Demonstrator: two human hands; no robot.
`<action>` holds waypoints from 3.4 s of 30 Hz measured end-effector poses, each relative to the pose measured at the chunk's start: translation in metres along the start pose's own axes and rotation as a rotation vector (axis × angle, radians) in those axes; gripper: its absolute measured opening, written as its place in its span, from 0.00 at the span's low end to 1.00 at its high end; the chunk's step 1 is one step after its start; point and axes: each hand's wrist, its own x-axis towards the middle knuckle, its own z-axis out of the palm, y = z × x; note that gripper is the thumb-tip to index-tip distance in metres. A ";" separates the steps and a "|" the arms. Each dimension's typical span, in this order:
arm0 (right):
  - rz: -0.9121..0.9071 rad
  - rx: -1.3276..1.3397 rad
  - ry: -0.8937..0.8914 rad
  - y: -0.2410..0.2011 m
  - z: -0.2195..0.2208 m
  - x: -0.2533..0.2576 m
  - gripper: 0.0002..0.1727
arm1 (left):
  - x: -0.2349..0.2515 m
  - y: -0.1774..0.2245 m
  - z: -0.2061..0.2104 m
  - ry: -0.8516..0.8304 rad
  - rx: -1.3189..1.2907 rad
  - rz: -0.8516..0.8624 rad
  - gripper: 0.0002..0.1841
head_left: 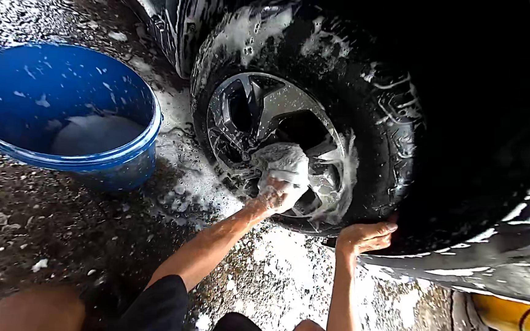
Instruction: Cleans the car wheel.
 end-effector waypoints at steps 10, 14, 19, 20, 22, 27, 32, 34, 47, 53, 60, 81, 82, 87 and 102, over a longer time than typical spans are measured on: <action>-0.003 -0.183 -0.064 -0.020 -0.014 -0.003 0.31 | 0.008 0.080 0.011 0.147 -0.255 -0.029 0.19; -0.008 -0.201 -0.060 -0.016 -0.013 -0.002 0.31 | 0.042 0.072 -0.028 0.218 -0.279 -0.138 0.16; -0.008 -0.210 -0.080 -0.017 -0.013 -0.001 0.32 | 0.024 0.043 -0.001 0.386 -0.147 0.009 0.13; -0.002 -0.224 -0.088 -0.016 -0.017 -0.002 0.32 | 0.018 0.030 -0.006 0.379 -0.140 0.018 0.12; -0.007 -0.227 -0.069 -0.017 -0.013 -0.001 0.32 | 0.018 0.003 -0.013 0.359 -0.120 0.002 0.13; 0.010 -0.174 -0.011 -0.015 -0.005 -0.006 0.30 | 0.048 0.025 -0.046 0.316 -0.319 0.103 0.13; -0.042 -0.184 -0.034 -0.012 -0.011 -0.005 0.29 | 0.055 0.007 -0.028 0.367 -0.429 0.122 0.15; -0.027 -0.166 -0.020 -0.013 -0.010 -0.005 0.29 | 0.057 0.012 -0.038 0.325 -0.398 0.179 0.14; -0.014 -0.196 -0.053 -0.016 -0.013 -0.007 0.29 | 0.080 0.023 -0.072 0.339 -0.497 -0.131 0.17; -0.102 -0.139 -0.046 -0.007 -0.013 -0.013 0.28 | 0.079 0.032 -0.090 0.745 -0.473 -0.089 0.13; -0.039 -0.051 -0.042 -0.011 -0.016 -0.013 0.29 | 0.072 -0.029 -0.057 0.500 -0.172 -0.194 0.15; -0.151 0.037 -0.001 0.006 -0.012 -0.013 0.21 | 0.051 -0.075 -0.061 0.563 0.011 -0.038 0.21; -0.152 0.051 0.007 0.007 -0.010 -0.013 0.21 | 0.048 -0.077 -0.060 0.531 -0.029 -0.082 0.22; -0.173 0.113 0.015 0.016 -0.005 -0.014 0.22 | 0.072 -0.055 -0.069 0.592 -0.034 -0.129 0.27; -0.086 0.093 0.025 0.006 -0.005 -0.021 0.24 | 0.012 -0.068 -0.018 0.448 -0.012 0.091 0.08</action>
